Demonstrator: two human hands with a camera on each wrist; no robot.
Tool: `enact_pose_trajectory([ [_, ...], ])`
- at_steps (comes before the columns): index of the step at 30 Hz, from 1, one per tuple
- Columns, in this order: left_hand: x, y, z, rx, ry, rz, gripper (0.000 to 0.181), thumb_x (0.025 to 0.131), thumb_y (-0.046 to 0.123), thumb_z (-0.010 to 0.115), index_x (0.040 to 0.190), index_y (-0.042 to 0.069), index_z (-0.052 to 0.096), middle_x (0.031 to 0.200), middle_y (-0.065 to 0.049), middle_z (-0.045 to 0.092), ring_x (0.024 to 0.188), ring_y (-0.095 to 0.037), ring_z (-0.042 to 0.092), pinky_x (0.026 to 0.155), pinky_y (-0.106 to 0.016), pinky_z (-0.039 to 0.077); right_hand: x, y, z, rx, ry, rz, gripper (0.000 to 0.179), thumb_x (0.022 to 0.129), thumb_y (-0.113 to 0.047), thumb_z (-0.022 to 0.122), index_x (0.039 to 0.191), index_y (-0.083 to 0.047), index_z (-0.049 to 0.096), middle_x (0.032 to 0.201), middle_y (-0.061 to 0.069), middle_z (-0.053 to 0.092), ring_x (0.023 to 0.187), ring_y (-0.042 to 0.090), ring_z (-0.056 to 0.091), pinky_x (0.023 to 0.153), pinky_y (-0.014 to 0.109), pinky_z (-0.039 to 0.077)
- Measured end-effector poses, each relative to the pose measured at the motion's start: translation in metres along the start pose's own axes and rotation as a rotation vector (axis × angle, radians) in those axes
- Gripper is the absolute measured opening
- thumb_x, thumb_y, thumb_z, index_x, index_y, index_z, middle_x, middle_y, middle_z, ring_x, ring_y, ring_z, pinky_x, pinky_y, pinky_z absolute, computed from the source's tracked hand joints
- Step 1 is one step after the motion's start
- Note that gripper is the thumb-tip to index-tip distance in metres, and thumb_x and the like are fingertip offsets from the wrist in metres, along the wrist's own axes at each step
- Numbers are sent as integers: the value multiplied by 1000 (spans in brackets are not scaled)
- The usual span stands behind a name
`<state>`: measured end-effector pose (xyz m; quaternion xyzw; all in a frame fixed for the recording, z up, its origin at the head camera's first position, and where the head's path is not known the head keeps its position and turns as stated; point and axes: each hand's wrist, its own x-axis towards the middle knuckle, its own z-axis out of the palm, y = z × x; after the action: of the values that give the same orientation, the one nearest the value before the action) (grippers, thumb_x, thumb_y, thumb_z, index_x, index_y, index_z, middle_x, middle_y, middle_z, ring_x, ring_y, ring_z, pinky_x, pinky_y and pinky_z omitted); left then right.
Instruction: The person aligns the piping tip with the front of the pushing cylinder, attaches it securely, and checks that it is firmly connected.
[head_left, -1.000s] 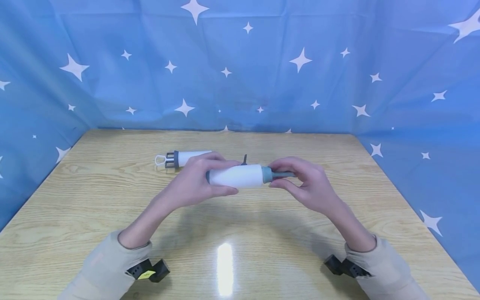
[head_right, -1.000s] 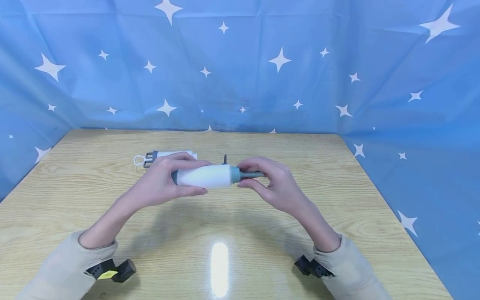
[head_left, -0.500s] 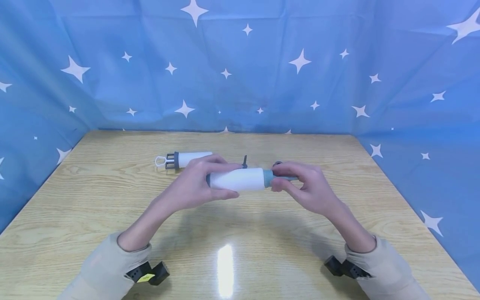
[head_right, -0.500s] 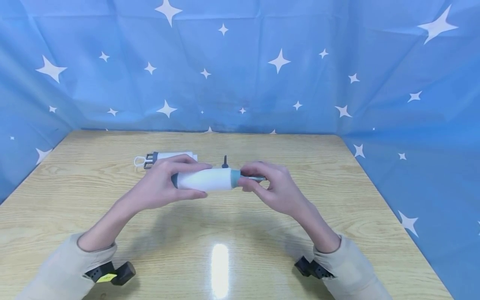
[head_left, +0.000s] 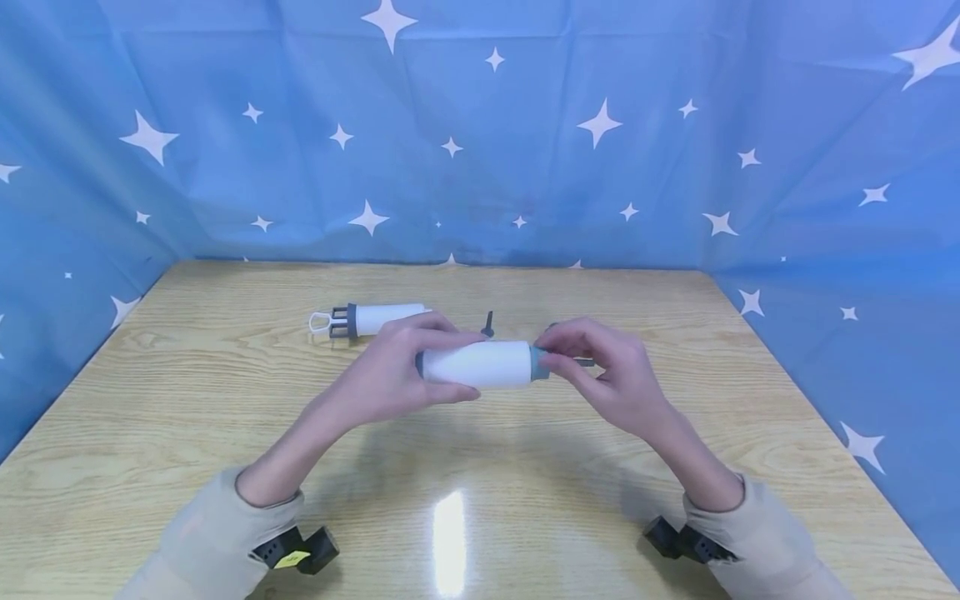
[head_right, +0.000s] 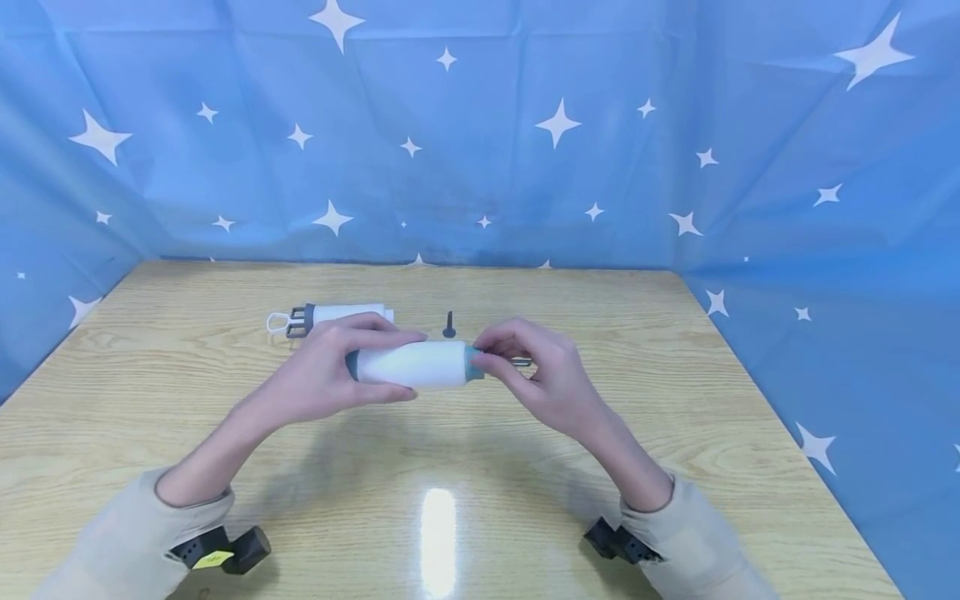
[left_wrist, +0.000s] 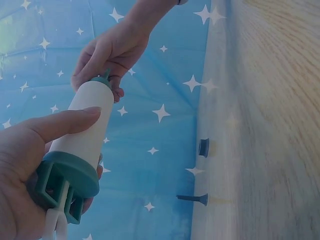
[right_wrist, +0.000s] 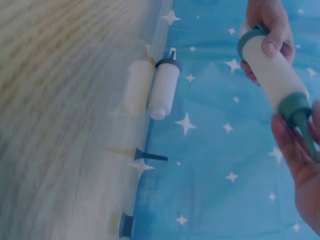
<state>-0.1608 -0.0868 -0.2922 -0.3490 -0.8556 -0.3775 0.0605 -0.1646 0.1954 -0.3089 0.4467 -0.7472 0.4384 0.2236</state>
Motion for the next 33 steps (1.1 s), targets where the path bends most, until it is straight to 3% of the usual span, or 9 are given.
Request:
enact_pose_trajectory([
  [3, 0, -1, -2, 1, 18, 2, 55, 77, 26, 90, 128, 16, 72, 113, -5, 69, 99, -23, 64, 77, -38, 55, 0, 1, -3, 3, -52, -2, 33, 95, -27, 72, 111, 2, 67, 104, 12, 71, 91, 16, 72, 78, 28, 59],
  [10, -1, -3, -4, 12, 20, -4, 53, 78, 27, 89, 127, 15, 72, 113, -6, 68, 100, -25, 64, 76, -39, 55, 0, 1, -5, -32, -115, 24, 39, 81, 3, 81, 117, -1, 67, 109, 10, 72, 94, 18, 72, 82, 26, 58],
  [18, -1, -1, -4, 13, 17, -11, 55, 77, 27, 90, 128, 17, 72, 113, -5, 68, 99, -24, 64, 76, -38, 54, -4, 2, -5, -60, -108, 54, 27, 96, -23, 72, 114, -3, 71, 104, 7, 73, 87, 13, 71, 73, 22, 58],
  [25, -2, -2, -3, -15, -1, 14, 55, 78, 25, 90, 129, 16, 71, 114, -6, 68, 98, -23, 65, 77, -37, 55, -5, -1, -5, -2, -112, 120, 14, 96, -9, 69, 108, -2, 71, 94, 4, 74, 75, 10, 72, 73, 26, 60],
  [29, -1, -2, -2, 1, 3, 27, 56, 78, 25, 90, 129, 14, 71, 114, -6, 69, 99, -23, 65, 77, -37, 55, -4, -1, -4, -9, -84, 109, 22, 96, -12, 71, 114, 0, 68, 101, 9, 74, 86, 13, 73, 77, 27, 59],
  [33, -1, -1, -2, 10, 27, 24, 56, 77, 25, 90, 128, 14, 72, 113, -7, 69, 99, -24, 65, 77, -37, 55, -2, -1, -4, 15, -90, 68, 34, 89, -6, 78, 119, 2, 64, 109, 13, 72, 94, 17, 72, 80, 29, 59],
])
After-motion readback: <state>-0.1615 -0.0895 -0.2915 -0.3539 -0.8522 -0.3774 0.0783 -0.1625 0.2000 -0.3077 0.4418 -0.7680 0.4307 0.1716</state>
